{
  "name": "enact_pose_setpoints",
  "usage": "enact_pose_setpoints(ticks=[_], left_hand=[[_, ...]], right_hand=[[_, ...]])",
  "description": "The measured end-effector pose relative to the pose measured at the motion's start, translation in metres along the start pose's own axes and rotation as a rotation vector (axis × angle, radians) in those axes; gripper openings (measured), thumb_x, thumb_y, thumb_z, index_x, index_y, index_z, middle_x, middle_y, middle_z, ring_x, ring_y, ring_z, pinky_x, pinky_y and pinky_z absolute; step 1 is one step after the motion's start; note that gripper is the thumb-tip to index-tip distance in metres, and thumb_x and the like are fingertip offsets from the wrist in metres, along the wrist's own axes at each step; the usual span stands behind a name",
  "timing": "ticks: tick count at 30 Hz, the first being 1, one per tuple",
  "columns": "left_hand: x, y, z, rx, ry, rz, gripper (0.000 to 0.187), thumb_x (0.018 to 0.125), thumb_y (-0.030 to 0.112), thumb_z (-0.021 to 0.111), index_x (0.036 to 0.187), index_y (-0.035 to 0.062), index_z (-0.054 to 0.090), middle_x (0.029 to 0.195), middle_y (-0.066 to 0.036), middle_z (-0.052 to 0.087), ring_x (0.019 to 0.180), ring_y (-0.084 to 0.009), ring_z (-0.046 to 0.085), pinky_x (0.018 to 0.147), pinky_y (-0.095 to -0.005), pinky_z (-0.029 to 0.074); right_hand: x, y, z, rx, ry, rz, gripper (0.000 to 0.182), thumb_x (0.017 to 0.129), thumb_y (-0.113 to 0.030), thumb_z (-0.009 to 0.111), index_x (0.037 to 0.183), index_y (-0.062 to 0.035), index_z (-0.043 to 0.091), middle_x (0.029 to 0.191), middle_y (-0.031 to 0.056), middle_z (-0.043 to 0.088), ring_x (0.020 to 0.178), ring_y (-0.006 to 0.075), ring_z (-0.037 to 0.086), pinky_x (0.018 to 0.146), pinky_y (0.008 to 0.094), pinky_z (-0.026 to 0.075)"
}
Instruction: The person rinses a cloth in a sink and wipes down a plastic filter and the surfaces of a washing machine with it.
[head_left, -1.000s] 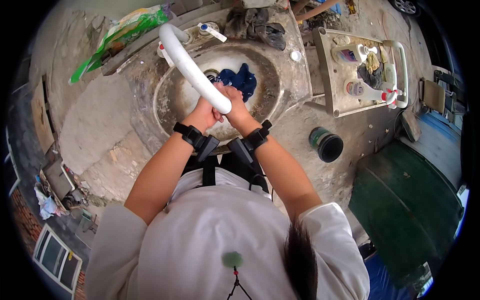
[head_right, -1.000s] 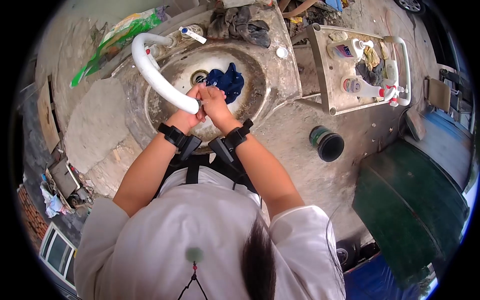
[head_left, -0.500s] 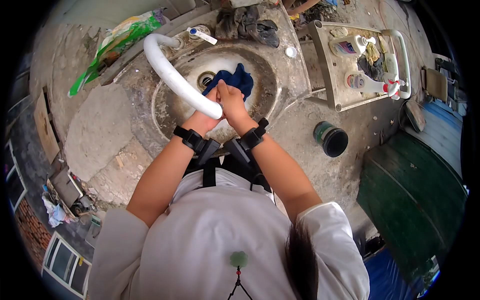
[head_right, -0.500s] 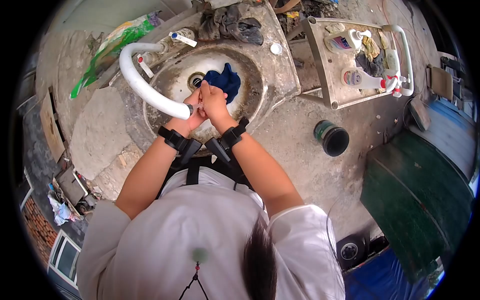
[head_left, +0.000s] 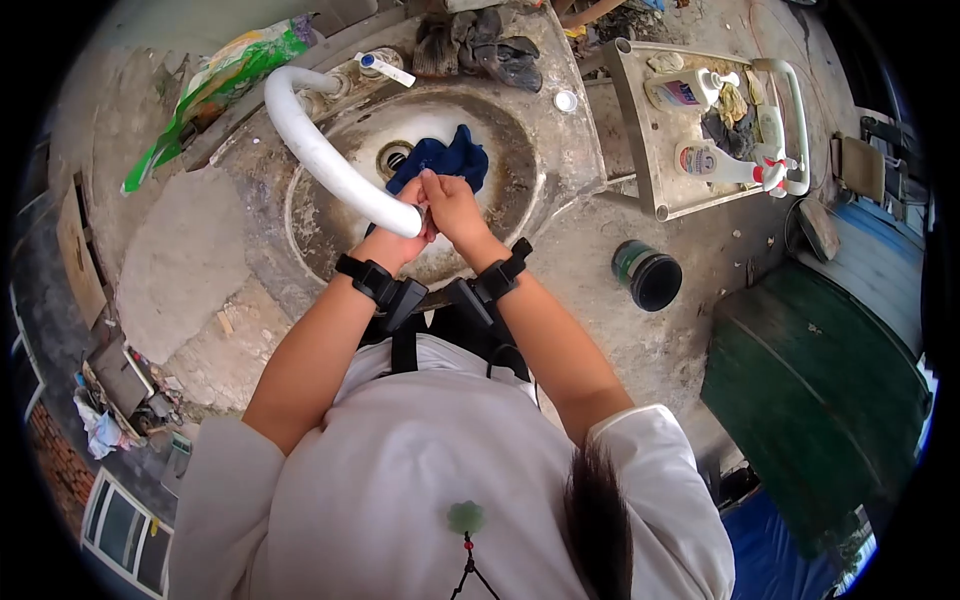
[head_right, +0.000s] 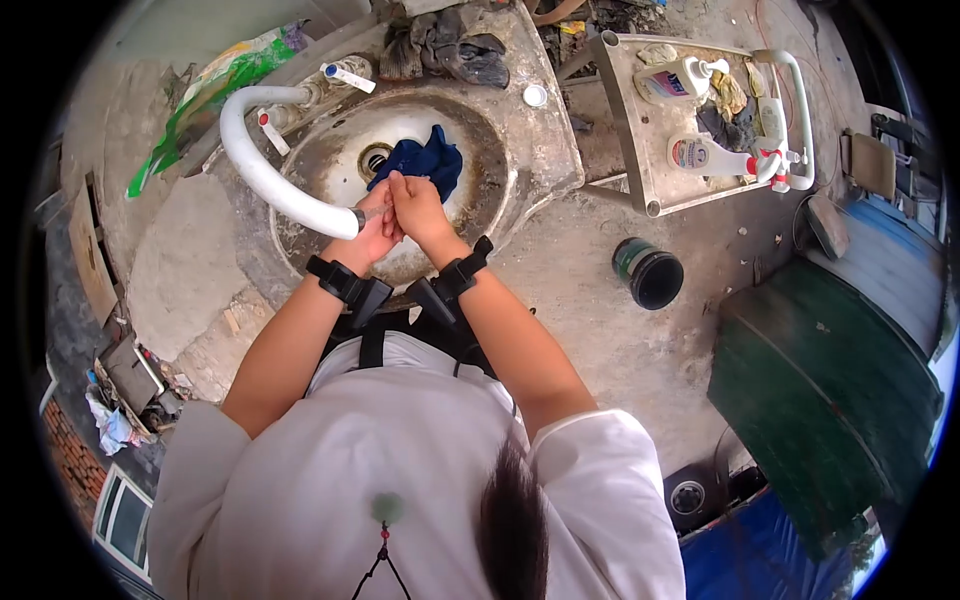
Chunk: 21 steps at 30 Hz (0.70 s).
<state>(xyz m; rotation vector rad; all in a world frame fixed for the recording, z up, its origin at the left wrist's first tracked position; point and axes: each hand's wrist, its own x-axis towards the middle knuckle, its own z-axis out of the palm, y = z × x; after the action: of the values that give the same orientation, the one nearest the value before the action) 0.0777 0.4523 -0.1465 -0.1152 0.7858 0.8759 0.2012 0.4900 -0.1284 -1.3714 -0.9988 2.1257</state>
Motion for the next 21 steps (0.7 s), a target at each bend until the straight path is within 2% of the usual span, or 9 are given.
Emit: enact_pose_setpoints(ticks=[2, 6, 8, 12, 13, 15, 17, 19, 21], left_hand=[[0.008, -0.009, 0.004, 0.053, 0.266, 0.144, 0.026, 0.104, 0.036, 0.046, 0.101, 0.0152, 0.062, 0.098, 0.000, 0.061, 0.086, -0.0107, 0.059, 0.073, -0.0307, 0.049], [0.003, 0.001, 0.016, 0.571, 0.431, 0.204, 0.024, 0.103, 0.032, 0.049, 0.113, 0.0128, 0.060, 0.109, 0.001, 0.062, 0.101, -0.0116, 0.057, 0.087, -0.0315, 0.046], [0.018, -0.008, -0.012, 0.483, 0.433, 0.217, 0.030, 0.103, 0.032, 0.048, 0.124, 0.0132, 0.058, 0.114, 0.000, 0.062, 0.106, -0.0108, 0.056, 0.090, -0.0314, 0.046], [0.010, -0.004, -0.006, 0.270, 0.405, 0.042, 0.034, 0.103, 0.038, 0.048, 0.126, 0.0134, 0.057, 0.114, 0.001, 0.063, 0.100, -0.0125, 0.061, 0.086, -0.0288, 0.050], [0.008, -0.005, -0.004, 0.120, 0.349, 0.053, 0.035, 0.103, 0.039, 0.048, 0.124, 0.0131, 0.057, 0.112, 0.001, 0.064, 0.098, -0.0128, 0.062, 0.085, -0.0290, 0.050], [0.009, -0.006, -0.002, -0.053, 0.322, 0.075, 0.036, 0.103, 0.042, 0.047, 0.113, 0.0117, 0.062, 0.104, 0.000, 0.066, 0.092, -0.0127, 0.063, 0.080, -0.0296, 0.052], [0.033, -0.004, -0.064, -0.088, -0.218, -0.007, 0.033, 0.101, 0.044, 0.050, 0.109, 0.0143, 0.063, 0.104, -0.002, 0.065, 0.092, -0.0145, 0.062, 0.081, -0.0318, 0.052], [0.020, -0.005, -0.033, 0.170, 0.320, 0.070, 0.030, 0.098, 0.038, 0.056, 0.108, 0.0113, 0.063, 0.100, -0.007, 0.064, 0.090, -0.0205, 0.061, 0.082, -0.0363, 0.051], [0.028, -0.011, -0.059, 0.917, 0.478, 0.399, 0.032, 0.094, 0.031, 0.064, 0.114, 0.0068, 0.062, 0.103, -0.011, 0.062, 0.099, -0.0258, 0.061, 0.087, -0.0383, 0.050]], right_hand=[[0.003, 0.005, 0.001, -0.624, 0.243, -0.369, 0.032, 0.101, -0.022, 0.049, 0.079, 0.0007, 0.056, 0.073, 0.0162, 0.065, 0.064, 0.0296, 0.065, 0.057, 0.0399, 0.050], [0.008, 0.000, -0.013, -0.913, 0.261, -0.621, 0.021, 0.093, -0.019, 0.059, 0.099, 0.0010, 0.060, 0.098, 0.0202, 0.064, 0.094, 0.0360, 0.062, 0.082, 0.0427, 0.049], [0.006, -0.001, -0.016, -1.050, 0.395, -0.689, 0.026, 0.089, -0.018, 0.064, 0.108, -0.0009, 0.062, 0.106, 0.0214, 0.062, 0.100, 0.0373, 0.059, 0.086, 0.0405, 0.048], [0.030, 0.011, -0.016, -0.511, 0.069, -0.112, 0.032, 0.094, -0.026, 0.063, 0.108, 0.0020, 0.062, 0.089, 0.0154, 0.066, 0.080, 0.0270, 0.064, 0.074, 0.0370, 0.052], [0.031, 0.018, -0.010, -0.485, 0.022, -0.155, 0.035, 0.097, -0.030, 0.061, 0.103, 0.0043, 0.062, 0.084, 0.0120, 0.067, 0.074, 0.0177, 0.063, 0.067, 0.0328, 0.051], [0.020, 0.008, -0.005, -0.207, -0.016, 0.054, 0.034, 0.098, -0.028, 0.059, 0.099, 0.0050, 0.062, 0.086, 0.0112, 0.068, 0.073, 0.0153, 0.062, 0.065, 0.0304, 0.051], [0.015, 0.006, -0.013, -0.048, -0.103, 0.156, 0.030, 0.099, -0.025, 0.057, 0.094, 0.0040, 0.063, 0.088, 0.0092, 0.069, 0.070, 0.0131, 0.062, 0.062, 0.0268, 0.050], [0.024, 0.023, -0.019, -0.180, -0.031, 0.040, 0.028, 0.099, -0.022, 0.057, 0.093, 0.0038, 0.064, 0.085, 0.0093, 0.068, 0.067, 0.0130, 0.061, 0.061, 0.0277, 0.050], [0.022, 0.014, -0.022, -0.497, 0.053, -0.055, 0.020, 0.096, -0.016, 0.058, 0.100, 0.0034, 0.065, 0.086, 0.0138, 0.067, 0.074, 0.0201, 0.064, 0.070, 0.0338, 0.052]])
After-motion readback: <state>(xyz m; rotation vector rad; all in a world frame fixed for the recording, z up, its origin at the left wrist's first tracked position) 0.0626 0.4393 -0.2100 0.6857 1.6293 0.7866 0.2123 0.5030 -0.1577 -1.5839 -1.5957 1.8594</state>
